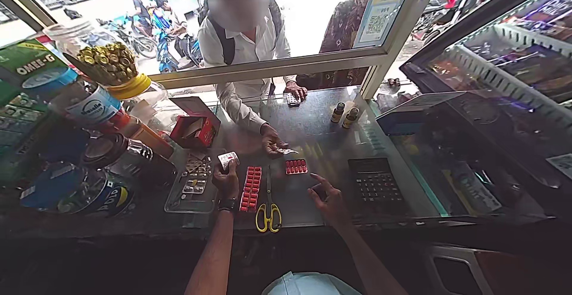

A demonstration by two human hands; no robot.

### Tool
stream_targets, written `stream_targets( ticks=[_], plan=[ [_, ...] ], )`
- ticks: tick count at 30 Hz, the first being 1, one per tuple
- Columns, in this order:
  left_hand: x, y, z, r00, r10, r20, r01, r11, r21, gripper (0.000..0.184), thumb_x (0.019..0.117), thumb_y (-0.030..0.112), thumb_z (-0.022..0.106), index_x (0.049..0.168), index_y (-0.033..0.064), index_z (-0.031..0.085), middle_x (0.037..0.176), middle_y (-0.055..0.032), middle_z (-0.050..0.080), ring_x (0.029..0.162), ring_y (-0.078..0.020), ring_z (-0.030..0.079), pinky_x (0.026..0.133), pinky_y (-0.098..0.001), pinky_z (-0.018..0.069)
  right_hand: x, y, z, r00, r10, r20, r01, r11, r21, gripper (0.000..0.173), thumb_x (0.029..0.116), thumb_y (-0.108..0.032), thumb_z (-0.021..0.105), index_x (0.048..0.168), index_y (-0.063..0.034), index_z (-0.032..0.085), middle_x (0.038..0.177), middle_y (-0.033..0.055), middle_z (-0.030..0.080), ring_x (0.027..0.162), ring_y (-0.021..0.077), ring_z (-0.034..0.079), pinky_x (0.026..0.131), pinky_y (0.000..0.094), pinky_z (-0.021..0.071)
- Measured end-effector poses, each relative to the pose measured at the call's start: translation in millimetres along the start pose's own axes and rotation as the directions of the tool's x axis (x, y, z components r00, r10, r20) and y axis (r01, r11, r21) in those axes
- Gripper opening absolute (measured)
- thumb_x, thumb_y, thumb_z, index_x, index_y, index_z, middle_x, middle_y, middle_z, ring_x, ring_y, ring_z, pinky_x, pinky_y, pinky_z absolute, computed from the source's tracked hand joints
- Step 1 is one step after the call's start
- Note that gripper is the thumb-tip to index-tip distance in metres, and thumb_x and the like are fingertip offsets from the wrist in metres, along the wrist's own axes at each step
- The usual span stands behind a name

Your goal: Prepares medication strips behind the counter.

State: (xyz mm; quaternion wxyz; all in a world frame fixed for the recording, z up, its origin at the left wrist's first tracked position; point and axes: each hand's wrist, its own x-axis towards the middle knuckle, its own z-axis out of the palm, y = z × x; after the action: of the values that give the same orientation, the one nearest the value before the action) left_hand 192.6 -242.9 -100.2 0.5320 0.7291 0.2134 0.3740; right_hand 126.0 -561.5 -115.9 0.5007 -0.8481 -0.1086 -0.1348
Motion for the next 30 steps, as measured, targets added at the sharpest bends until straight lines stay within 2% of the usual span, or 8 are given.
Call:
stream_targets(
  ticks=[5,10,13,16,19,23,27,30],
  plan=[
    [0.1,-0.8,0.5,1.000,-0.006,0.008,0.006,1.000,0.000,0.029,0.0895,0.019,0.075,0.108,-0.0023,0.066,0.084,-0.0076,0.071,0.071,-0.0093,0.069,0.072,-0.0299,0.0601,-0.4,0.4,0.0,1.000,-0.024,-0.005,0.024,0.999,-0.022,0.044,0.0943,-0.027,0.066,0.134,-0.0090,0.065,0.077,-0.0035,0.070,0.060,0.0022,0.060,0.058,0.0209,0.0524],
    [1.1,0.6,0.8,1.000,-0.007,0.019,0.006,0.999,0.040,0.029,0.0906,0.020,0.075,0.108,-0.0023,0.067,0.085,-0.0087,0.071,0.071,-0.0099,0.069,0.072,-0.0305,0.0598,0.1,3.5,1.1,0.998,-0.070,0.005,0.071,0.996,-0.049,0.034,0.0955,-0.026,0.063,0.124,-0.0100,0.072,0.083,-0.0011,0.073,0.068,0.0042,0.066,0.066,0.0226,0.0559],
    [-3.8,0.7,-3.9,0.999,-0.025,0.040,0.019,0.990,0.140,0.034,0.0914,0.023,0.074,0.111,-0.0041,0.068,0.089,-0.0151,0.072,0.078,-0.0207,0.071,0.079,-0.0432,0.0590,-5.8,3.6,1.2,0.993,-0.122,-0.009,0.121,0.990,-0.069,0.034,0.0955,-0.027,0.062,0.123,-0.0087,0.073,0.085,0.0024,0.074,0.068,0.0075,0.067,0.066,0.0260,0.0577],
    [2.5,3.4,0.3,1.000,0.007,0.020,-0.010,0.988,0.152,0.036,0.0897,0.025,0.074,0.109,-0.0053,0.068,0.087,-0.0180,0.071,0.079,-0.0273,0.071,0.079,-0.0515,0.0572,1.2,-0.3,5.7,0.989,-0.145,-0.033,0.143,0.988,-0.050,0.036,0.0932,-0.025,0.065,0.124,-0.0069,0.072,0.082,0.0042,0.074,0.063,0.0103,0.066,0.063,0.0296,0.0583],
    [4.0,0.1,2.8,1.000,0.000,-0.002,0.000,0.992,0.123,0.033,0.0890,0.025,0.077,0.107,-0.0023,0.069,0.084,-0.0138,0.072,0.076,-0.0220,0.071,0.077,-0.0466,0.0587,6.8,-14.5,11.7,0.994,-0.113,-0.002,0.113,0.993,0.046,0.038,0.0969,-0.023,0.064,0.131,-0.0081,0.069,0.075,0.0050,0.071,0.058,0.0119,0.063,0.058,0.0308,0.0553],
    [-5.8,-4.9,-4.1,1.000,-0.019,0.019,0.016,0.990,0.137,0.032,0.0895,0.025,0.076,0.106,-0.0018,0.069,0.084,-0.0124,0.072,0.075,-0.0203,0.071,0.077,-0.0450,0.0587,8.1,-20.7,26.9,0.982,-0.181,-0.054,0.186,0.977,0.104,0.037,0.1034,-0.030,0.052,0.131,-0.0139,0.070,0.073,-0.0012,0.069,0.055,0.0034,0.058,0.055,0.0228,0.0523],
    [0.4,-0.4,1.6,1.000,-0.019,0.002,0.019,0.996,0.086,0.030,0.0895,0.022,0.076,0.106,-0.0008,0.069,0.081,-0.0103,0.071,0.072,-0.0168,0.069,0.074,-0.0411,0.0583,18.7,-7.1,34.0,0.991,-0.092,-0.095,0.114,0.961,0.251,0.030,0.0986,-0.024,0.060,0.121,-0.0100,0.073,0.067,-0.0049,0.065,0.049,-0.0006,0.052,0.049,0.0175,0.0468],
    [-1.0,-0.3,0.3,1.000,-0.020,-0.001,0.020,0.996,0.090,0.031,0.0889,0.022,0.076,0.107,-0.0020,0.069,0.084,-0.0116,0.072,0.075,-0.0169,0.070,0.076,-0.0408,0.0582,19.7,-4.9,31.3,0.997,-0.030,-0.066,0.051,0.934,0.354,0.021,0.0951,-0.015,0.061,0.109,-0.0075,0.076,0.071,-0.0049,0.068,0.053,-0.0016,0.055,0.050,0.0159,0.0476]
  ],
)
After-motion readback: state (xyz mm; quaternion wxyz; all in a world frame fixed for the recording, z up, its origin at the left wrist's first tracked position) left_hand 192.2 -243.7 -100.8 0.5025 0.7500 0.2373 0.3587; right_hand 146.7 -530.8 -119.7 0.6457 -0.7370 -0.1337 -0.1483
